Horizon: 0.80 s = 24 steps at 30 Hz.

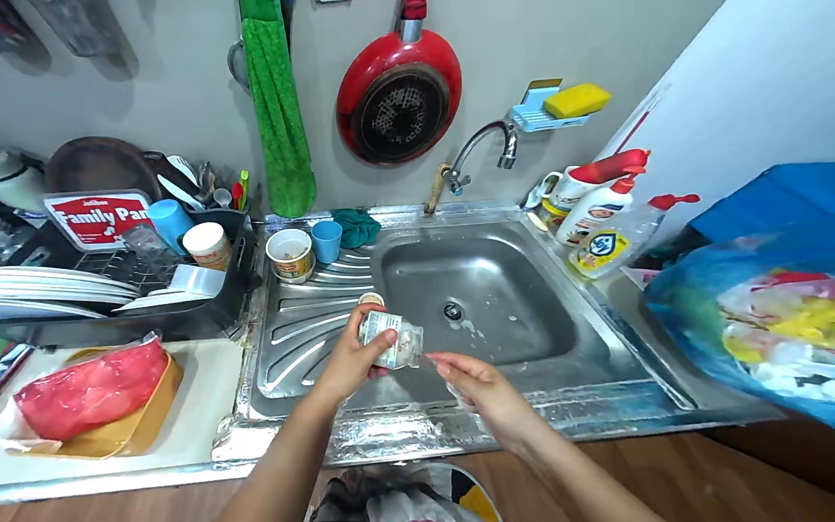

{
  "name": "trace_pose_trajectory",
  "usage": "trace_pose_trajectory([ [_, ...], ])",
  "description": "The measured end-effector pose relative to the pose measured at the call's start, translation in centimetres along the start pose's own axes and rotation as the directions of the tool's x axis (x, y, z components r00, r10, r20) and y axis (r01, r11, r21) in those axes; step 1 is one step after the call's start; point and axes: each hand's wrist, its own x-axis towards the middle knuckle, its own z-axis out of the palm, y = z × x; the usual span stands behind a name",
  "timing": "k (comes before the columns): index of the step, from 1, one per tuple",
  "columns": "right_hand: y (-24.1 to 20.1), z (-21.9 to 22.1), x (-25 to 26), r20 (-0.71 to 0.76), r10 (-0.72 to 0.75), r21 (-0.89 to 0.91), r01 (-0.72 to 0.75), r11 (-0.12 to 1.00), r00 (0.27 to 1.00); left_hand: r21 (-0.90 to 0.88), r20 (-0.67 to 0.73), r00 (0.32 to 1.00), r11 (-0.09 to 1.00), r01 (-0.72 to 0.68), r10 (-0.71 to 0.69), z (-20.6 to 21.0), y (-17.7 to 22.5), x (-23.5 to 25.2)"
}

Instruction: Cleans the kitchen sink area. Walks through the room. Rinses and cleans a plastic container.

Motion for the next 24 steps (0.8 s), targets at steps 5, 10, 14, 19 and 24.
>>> trace_pose_trajectory([
  [5,-1.0,-4.0,-1.0,0.043,-0.133,-0.214,0.139,0.967,0.99,-0.021,-0.036,0.999,0.999,0.027,-0.028,-2.2,0.1,0.1],
  [10,-0.5,-2.9,-1.0,0.086,0.051,0.069,-0.057,0.996,0.995,-0.031,-0.039,0.999,0.999,-0.036,0.035,-1.7,0.2,0.0],
  [14,0.8,-3.3,-0.7,0.069,-0.18,-0.185,0.19,0.964,0.981,-0.012,0.006,1.0,1.0,-0.014,0.014,-2.2,0.0,0.4],
  [19,0.4,-3.9,-0.2,0.245,-0.585,-0.72,0.549,0.425,0.773,0.029,-0.008,0.994,0.993,0.113,-0.113,-1.8,0.0,0.3],
  [24,0.4,-1.2,0.0,0.201,-0.539,-0.738,0.488,0.465,0.818,0.083,-0.034,0.995,0.992,0.096,-0.094,-0.9,-0.2,0.7],
])
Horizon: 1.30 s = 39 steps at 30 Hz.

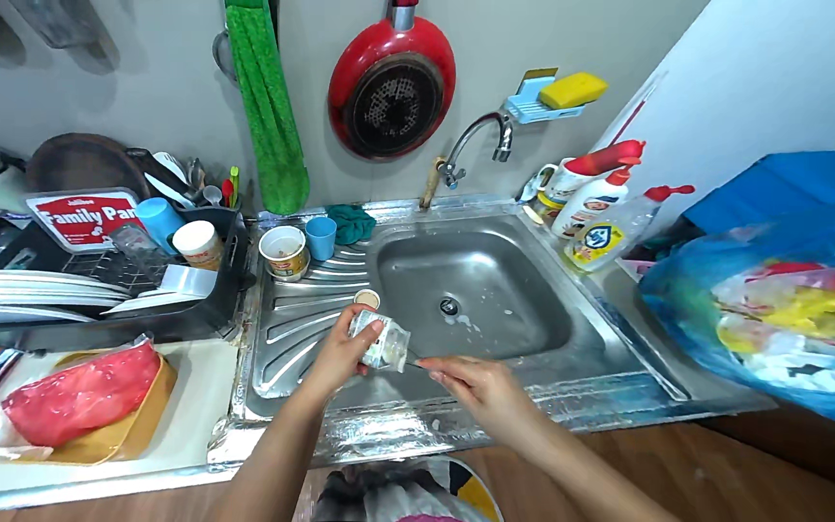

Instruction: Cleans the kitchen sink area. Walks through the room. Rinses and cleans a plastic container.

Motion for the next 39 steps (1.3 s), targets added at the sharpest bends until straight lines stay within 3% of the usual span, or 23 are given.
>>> trace_pose_trajectory([
  [4,1.2,-1.9,-0.2,0.058,0.068,0.086,-0.073,0.994,0.996,0.021,-0.025,1.0,1.0,0.009,-0.008,-0.8,-0.4,-0.1],
  [8,0.4,-0.7,0.8,0.16,0.203,0.214,-0.234,0.948,0.966,0.077,-0.032,0.999,0.997,-0.014,0.017,0.7,-0.7,0.5],
  [10,0.5,-0.1,1.2,0.241,0.323,0.413,-0.398,0.819,0.915,0.092,-0.041,0.998,0.994,-0.054,0.057,0.7,-0.5,0.5],
  [12,0.4,0.7,0.8,0.324,0.447,0.618,-0.545,0.567,0.834,0.1,0.015,0.993,0.988,-0.117,0.116,0.4,-0.3,0.0],
  [14,0.1,1.2,0.2,0.388,0.516,0.727,-0.598,0.338,0.764,0.089,0.038,0.986,0.982,-0.167,0.164,0.3,-0.6,-0.4],
  [15,-0.1,1.4,0.0,0.399,0.54,0.757,-0.599,0.261,0.741,0.072,0.037,0.983,0.98,-0.184,0.182,0.5,-1.0,-0.5],
  [17,-0.6,1.7,-0.1,0.38,0.572,0.783,-0.582,0.218,0.726,0.019,0.011,0.979,0.979,-0.205,0.204,1.1,-1.7,-0.6],
  [19,-1.4,1.9,0.2,0.301,0.59,0.765,-0.559,0.32,0.749,-0.024,-0.007,0.978,0.978,-0.209,0.209,1.6,-1.8,-0.5],
  [21,-1.5,1.5,0.3,0.185,0.523,0.681,-0.492,0.543,0.832,-0.05,-0.002,0.98,0.978,-0.201,0.201,1.4,-1.3,-0.4],
  [23,-0.4,1.3,0.2,0.026,0.31,0.509,-0.28,0.814,0.95,-0.087,0.038,0.986,0.984,-0.158,0.162,0.8,-0.5,-0.6],
  [25,0.8,0.7,0.1,-0.057,0.044,0.183,-0.033,0.983,0.997,-0.125,0.089,0.993,0.99,-0.069,0.081,0.1,-0.1,-0.5],
  [28,1.5,-0.6,0.6,-0.025,-0.216,-0.158,0.209,0.965,0.976,-0.169,0.161,0.985,0.981,0.096,-0.069,-0.1,-0.3,-0.5],
  [30,1.4,-1.2,0.9,0.002,-0.151,-0.108,0.15,0.983,0.989,-0.235,0.201,0.979,0.968,0.091,-0.043,0.1,-0.5,-0.9],
  [31,1.3,-1.4,0.9,0.045,-0.022,0.025,0.021,0.999,0.999,-0.255,0.236,0.972,0.966,0.05,0.012,0.0,-0.4,-1.1],
  [32,1.1,-1.7,0.9,0.134,0.135,0.222,-0.162,0.961,0.982,-0.26,0.272,0.96,0.966,0.006,0.067,-0.1,-0.2,-1.2],
  [34,0.7,-1.8,0.8,0.313,0.359,0.561,-0.476,0.677,0.879,-0.231,0.317,0.938,0.971,-0.066,0.139,-0.2,0.5,-1.5],
  [37,0.0,-0.6,0.3,0.487,0.406,0.742,-0.611,0.274,0.773,-0.167,0.223,0.947,0.966,-0.198,0.232,0.4,0.7,-1.6],
  [39,-0.5,0.2,0.0,0.522,0.39,0.777,-0.611,0.149,0.759,-0.107,0.087,0.939,0.94,-0.323,0.332,1.1,0.3,-1.2],
])
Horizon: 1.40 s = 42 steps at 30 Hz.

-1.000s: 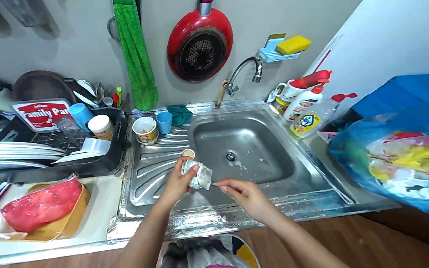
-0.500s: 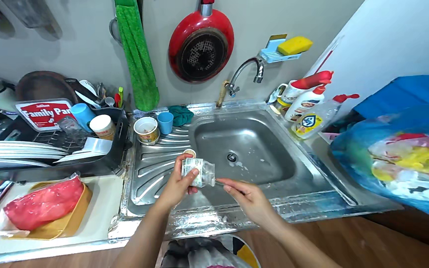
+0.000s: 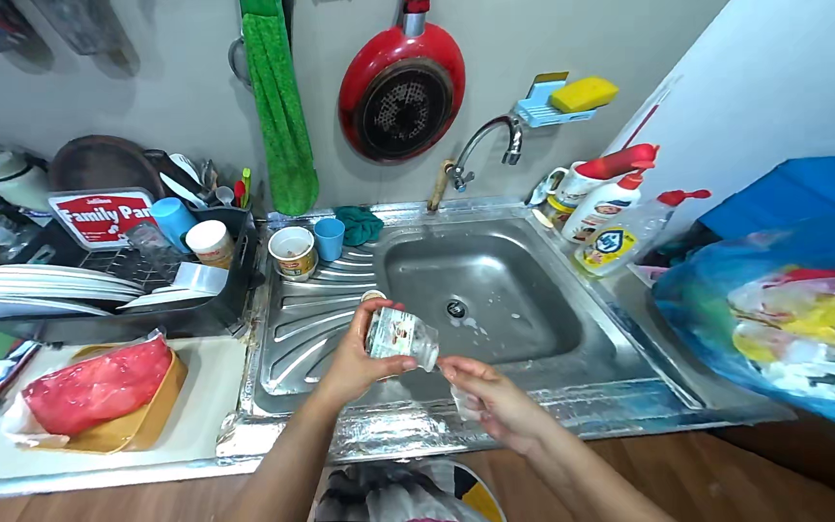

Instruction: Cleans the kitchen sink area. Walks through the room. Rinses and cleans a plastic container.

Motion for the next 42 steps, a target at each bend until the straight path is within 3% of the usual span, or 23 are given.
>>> trace_pose_trajectory([
  [2,0.4,0.5,0.0,-0.023,-0.051,-0.042,0.05,0.998,0.998,0.062,-0.061,0.995,0.995,-0.08,0.084,0.3,-0.2,0.2],
  [4,0.4,0.2,-0.1,-0.059,-0.241,-0.291,0.214,0.933,0.969,0.099,-0.092,0.993,0.993,-0.07,0.079,0.5,-0.1,0.2],
  [5,0.4,-0.3,-0.2,-0.012,-0.371,-0.472,0.322,0.821,0.928,0.115,-0.103,0.994,0.993,-0.02,0.032,0.5,0.0,0.1],
  [6,0.4,-0.8,-0.3,0.07,-0.508,-0.645,0.428,0.634,0.858,0.114,-0.118,0.992,0.992,0.057,-0.044,0.4,0.0,0.0],
  [7,0.3,-1.2,-0.3,0.177,-0.622,-0.793,0.485,0.368,0.763,0.095,-0.142,0.981,0.985,0.144,-0.13,0.4,-0.1,-0.1],
  [9,-0.7,-1.2,-0.1,0.376,-0.722,-0.902,0.407,-0.143,0.581,0.003,-0.207,0.936,0.956,0.293,-0.286,0.9,-0.7,0.0],
  [10,-1.1,-1.0,-0.1,0.419,-0.728,-0.902,0.338,-0.268,0.543,-0.064,-0.238,0.915,0.945,0.32,-0.326,1.3,-0.9,0.1],
  [11,-1.1,-0.8,0.1,0.405,-0.74,-0.914,0.271,-0.303,0.537,-0.115,-0.261,0.907,0.943,0.311,-0.331,1.8,-0.8,0.0],
  [12,-0.8,-0.8,0.4,0.341,-0.767,-0.94,0.219,-0.263,0.543,-0.139,-0.266,0.914,0.951,0.277,-0.305,2.4,-0.5,-0.1],
  [13,-0.4,-0.8,0.7,0.243,-0.791,-0.967,0.206,-0.151,0.562,-0.144,-0.249,0.933,0.963,0.228,-0.259,2.9,-0.3,-0.3],
  [15,0.1,-0.6,1.0,-0.003,-0.739,-0.924,0.28,0.259,0.673,-0.09,-0.241,0.962,0.99,0.111,-0.13,3.2,-0.1,-0.4],
  [17,0.3,0.0,1.2,-0.171,-0.528,-0.622,0.325,0.713,0.832,0.08,-0.229,0.973,0.997,-0.004,0.022,2.5,-0.3,-0.5],
  [18,0.6,0.0,1.2,-0.193,-0.409,-0.433,0.296,0.851,0.892,0.18,-0.221,0.971,0.982,-0.056,0.095,2.2,-0.3,-0.5],
  [20,1.5,-0.4,1.3,-0.138,-0.262,-0.152,0.242,0.958,0.955,0.353,-0.19,0.961,0.927,-0.126,0.203,1.8,-0.3,-0.3],
  [22,2.3,-0.9,1.4,-0.06,-0.225,-0.016,0.224,0.974,0.973,0.437,-0.142,0.96,0.885,-0.159,0.243,1.5,0.2,-0.1],
  [24,2.5,-1.5,1.3,-0.012,-0.226,-0.002,0.226,0.974,0.974,0.477,-0.097,0.968,0.864,-0.16,0.233,1.3,0.9,0.0],
  [27,2.1,-2.7,0.9,-0.002,-0.293,-0.221,0.285,0.933,0.956,0.5,-0.05,0.979,0.854,-0.145,0.195,0.8,1.7,0.2],
  [32,0.3,-3.3,0.5,0.084,-0.532,-0.627,0.459,0.629,0.843,0.51,-0.042,0.982,0.849,-0.137,0.184,0.3,1.7,0.3],
  [36,-1.5,-4.3,0.0,0.159,-0.491,-0.761,0.424,0.491,0.856,0.545,0.023,0.991,0.83,-0.121,0.13,0.1,1.3,0.0],
  [39,-1.9,-4.1,-0.2,0.087,-0.477,-0.77,0.362,0.525,0.875,0.547,0.095,0.977,0.81,-0.209,0.188,0.1,1.3,0.1],
  [42,-1.5,-2.6,-0.3,-0.073,-0.405,-0.591,0.288,0.753,0.911,0.55,0.1,0.944,0.773,-0.317,0.316,0.6,1.7,0.6],
])
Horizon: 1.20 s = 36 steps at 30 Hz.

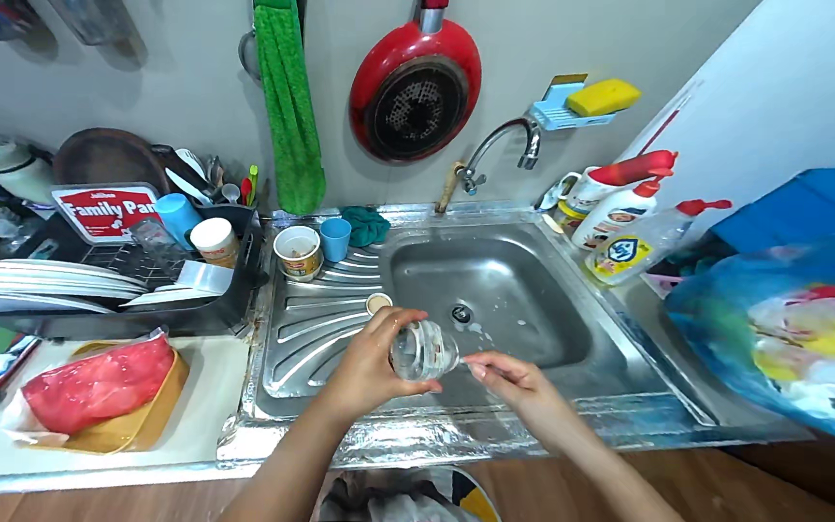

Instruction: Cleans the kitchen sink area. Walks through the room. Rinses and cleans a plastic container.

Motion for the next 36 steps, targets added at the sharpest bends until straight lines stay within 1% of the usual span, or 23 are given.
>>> trace_pose_trajectory([
  [2,-0.4,0.5,-0.1,0.018,0.063,0.132,-0.065,0.989,0.998,-0.027,-0.023,0.999,0.999,-0.027,0.026,0.1,0.0,0.3],
  [4,-0.6,0.4,-0.3,0.056,0.047,0.179,-0.056,0.982,0.997,-0.061,-0.004,0.999,0.997,-0.049,0.049,-0.2,0.0,0.4],
  [7,-1.1,-0.8,-0.4,0.092,-0.04,0.104,0.031,0.994,0.995,-0.097,0.053,0.997,0.994,-0.055,0.06,-0.7,0.2,0.6],
  [10,-1.3,-1.9,-0.4,0.163,-0.071,0.041,0.066,0.997,0.984,-0.137,0.123,0.991,0.99,-0.035,0.052,-1.3,0.4,0.9],
  [13,-1.5,-2.2,-0.2,0.242,-0.111,0.023,0.109,0.994,0.964,-0.206,0.208,0.978,0.978,0.02,0.024,-1.9,0.5,1.1],
  [15,-1.5,-2.5,0.2,0.277,-0.148,0.011,0.151,0.988,0.949,-0.236,0.253,0.967,0.971,0.024,0.037,-2.2,0.5,1.2],
  [18,-1.7,-2.7,0.6,0.321,-0.131,-0.001,0.138,0.99,0.938,-0.284,0.289,0.957,0.957,0.058,0.028,-2.2,0.6,1.1],
  [20,-1.5,-2.0,0.6,0.308,-0.11,0.041,0.102,0.994,0.945,-0.302,0.25,0.968,0.951,0.072,0.006,-2.1,0.7,0.9],
  [24,-1.6,0.7,-0.3,0.264,-0.017,0.185,-0.033,0.982,0.964,-0.22,0.067,0.997,0.974,0.058,-0.045,-2.2,0.7,0.5],
  [27,-1.7,1.7,-0.8,0.234,0.04,0.265,-0.103,0.959,0.971,-0.17,0.015,0.998,0.983,0.069,-0.067,-2.2,1.1,0.2],
  [29,-1.9,2.5,-0.9,0.188,0.09,0.293,-0.144,0.945,0.978,-0.099,-0.016,0.998,0.993,0.056,-0.058,-1.8,1.4,0.0],
  [32,-1.8,3.2,-0.7,0.107,0.117,0.322,-0.146,0.935,0.987,-0.013,-0.062,0.997,0.999,0.035,-0.036,-1.0,1.4,-0.2],
  [34,-1.7,3.8,-0.7,0.032,0.119,0.342,-0.123,0.932,0.992,0.01,-0.089,0.996,0.999,0.033,-0.032,-0.7,1.4,-0.2],
  [36,-1.8,4.5,-1.0,-0.015,0.121,0.37,-0.107,0.923,0.993,0.01,-0.086,0.996,0.999,0.039,-0.038,-0.8,1.3,-0.2],
])
